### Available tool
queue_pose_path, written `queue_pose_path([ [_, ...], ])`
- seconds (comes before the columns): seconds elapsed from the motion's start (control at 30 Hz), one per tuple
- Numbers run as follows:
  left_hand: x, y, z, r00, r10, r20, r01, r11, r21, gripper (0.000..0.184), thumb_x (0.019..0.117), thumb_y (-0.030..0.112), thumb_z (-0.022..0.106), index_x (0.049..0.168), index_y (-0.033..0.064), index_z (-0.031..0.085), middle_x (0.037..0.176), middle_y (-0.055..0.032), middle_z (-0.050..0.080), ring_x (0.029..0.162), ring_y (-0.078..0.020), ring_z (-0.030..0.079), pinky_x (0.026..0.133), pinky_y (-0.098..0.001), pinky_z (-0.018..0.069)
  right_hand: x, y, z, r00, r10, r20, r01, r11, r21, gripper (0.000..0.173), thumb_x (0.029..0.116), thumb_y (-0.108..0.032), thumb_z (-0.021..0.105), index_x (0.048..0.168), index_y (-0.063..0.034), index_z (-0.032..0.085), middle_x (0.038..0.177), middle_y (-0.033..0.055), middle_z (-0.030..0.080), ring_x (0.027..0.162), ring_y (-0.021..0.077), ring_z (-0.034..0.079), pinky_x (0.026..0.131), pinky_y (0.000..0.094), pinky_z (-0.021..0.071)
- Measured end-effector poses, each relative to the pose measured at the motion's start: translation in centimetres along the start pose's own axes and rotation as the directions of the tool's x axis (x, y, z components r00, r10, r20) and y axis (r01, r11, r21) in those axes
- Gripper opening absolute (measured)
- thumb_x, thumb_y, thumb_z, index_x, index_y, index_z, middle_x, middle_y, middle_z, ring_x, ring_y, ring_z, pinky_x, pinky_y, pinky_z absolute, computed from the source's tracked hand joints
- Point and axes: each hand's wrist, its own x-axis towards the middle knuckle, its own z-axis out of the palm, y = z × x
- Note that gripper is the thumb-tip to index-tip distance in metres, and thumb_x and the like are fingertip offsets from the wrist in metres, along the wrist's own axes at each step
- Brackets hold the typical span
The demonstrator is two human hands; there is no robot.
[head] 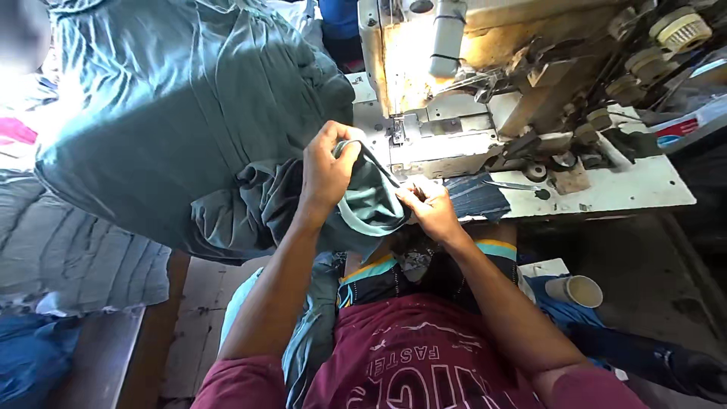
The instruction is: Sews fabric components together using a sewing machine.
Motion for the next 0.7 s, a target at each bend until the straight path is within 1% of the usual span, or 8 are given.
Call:
queue_pose_path([
  [0.03,0.2,0.0,0.8,1.000,-0.004,0.003,0.004,1.000,-0.007,0.011,0.1001,0.013,0.058,0.108,0.0087,0.064,0.098,-0.0021,0.069,0.088,-0.0110,0.067,0.076,-0.0328,0.0565,-0.1,-0.1,-0.2,0.999,0.049,0.011,-0.050,0.998,0.044,0.018,0.1009,-0.021,0.066,0.090,-0.0074,0.071,0.077,0.0029,0.065,0.065,0.0119,0.061,0.060,0.0324,0.0538],
  [0.1,0.7,-0.1,2.0,0.999,0.048,0.024,-0.050,0.996,0.072,0.013,0.1005,0.011,0.058,0.113,0.0090,0.062,0.093,-0.0021,0.068,0.081,-0.0101,0.065,0.072,-0.0314,0.0561,-0.3,-0.5,-0.4,0.991,0.133,0.020,-0.134,0.981,0.138,0.017,0.0996,-0.019,0.067,0.090,-0.0060,0.072,0.070,0.0039,0.066,0.058,0.0123,0.059,0.054,0.0320,0.0516],
  [0.2,2.3,-1.6,2.7,0.969,0.222,0.108,-0.238,0.957,0.166,0.015,0.0986,0.008,0.061,0.113,0.0072,0.067,0.103,-0.0037,0.072,0.093,-0.0102,0.069,0.086,-0.0317,0.0584,-0.6,0.0,-0.7,0.977,0.215,0.019,-0.211,0.935,0.285,0.010,0.0962,-0.012,0.071,0.094,-0.0030,0.074,0.074,0.0064,0.069,0.061,0.0129,0.063,0.057,0.0310,0.0551],
  [0.3,3.8,-3.9,3.3,0.939,0.295,0.175,-0.330,0.917,0.225,0.012,0.0966,0.012,0.066,0.106,0.0102,0.073,0.105,-0.0029,0.072,0.099,-0.0123,0.069,0.090,-0.0341,0.0574,-0.7,0.8,-0.7,0.960,0.279,0.006,-0.263,0.901,0.346,0.004,0.0914,-0.006,0.069,0.093,-0.0024,0.069,0.068,0.0062,0.061,0.053,0.0130,0.054,0.049,0.0297,0.0474],
  [0.37,4.4,-4.7,3.7,0.940,0.273,0.204,-0.317,0.920,0.231,0.012,0.0950,0.013,0.066,0.104,0.0111,0.074,0.103,-0.0034,0.071,0.097,-0.0142,0.068,0.088,-0.0364,0.0575,-0.7,0.7,-0.5,0.968,0.251,-0.019,-0.230,0.911,0.342,0.007,0.0879,-0.003,0.069,0.095,-0.0038,0.067,0.067,0.0055,0.059,0.054,0.0136,0.054,0.049,0.0298,0.0475],
  [0.5,5.2,-4.8,4.1,0.948,0.229,0.220,-0.280,0.930,0.237,0.010,0.0934,0.014,0.066,0.100,0.0117,0.074,0.101,-0.0024,0.071,0.095,-0.0129,0.068,0.084,-0.0361,0.0575,-0.7,0.4,-0.4,0.975,0.213,-0.064,-0.179,0.922,0.343,0.031,0.0847,0.000,0.073,0.113,-0.0089,0.067,0.078,0.0048,0.060,0.062,0.0140,0.056,0.054,0.0285,0.0497],
  [0.6,5.8,-4.9,4.4,0.963,0.161,0.215,-0.217,0.940,0.265,0.010,0.0925,0.018,0.068,0.098,0.0158,0.075,0.103,0.0003,0.073,0.095,-0.0115,0.070,0.083,-0.0382,0.0587,-0.5,0.1,-0.4,0.974,0.207,-0.096,-0.163,0.926,0.342,0.029,0.0826,0.002,0.074,0.110,-0.0070,0.069,0.080,0.0027,0.063,0.065,0.0097,0.057,0.057,0.0238,0.0495],
  [0.7,6.9,-5.0,4.8,0.968,0.072,0.242,-0.136,0.956,0.261,0.013,0.0895,0.023,0.073,0.101,0.0183,0.076,0.106,0.0001,0.073,0.098,-0.0144,0.069,0.085,-0.0441,0.0575,-0.2,0.2,-0.6,0.971,0.210,-0.114,-0.153,0.913,0.379,0.026,0.0818,0.005,0.073,0.107,-0.0034,0.072,0.081,0.0029,0.067,0.065,0.0079,0.058,0.058,0.0222,0.0508],
])
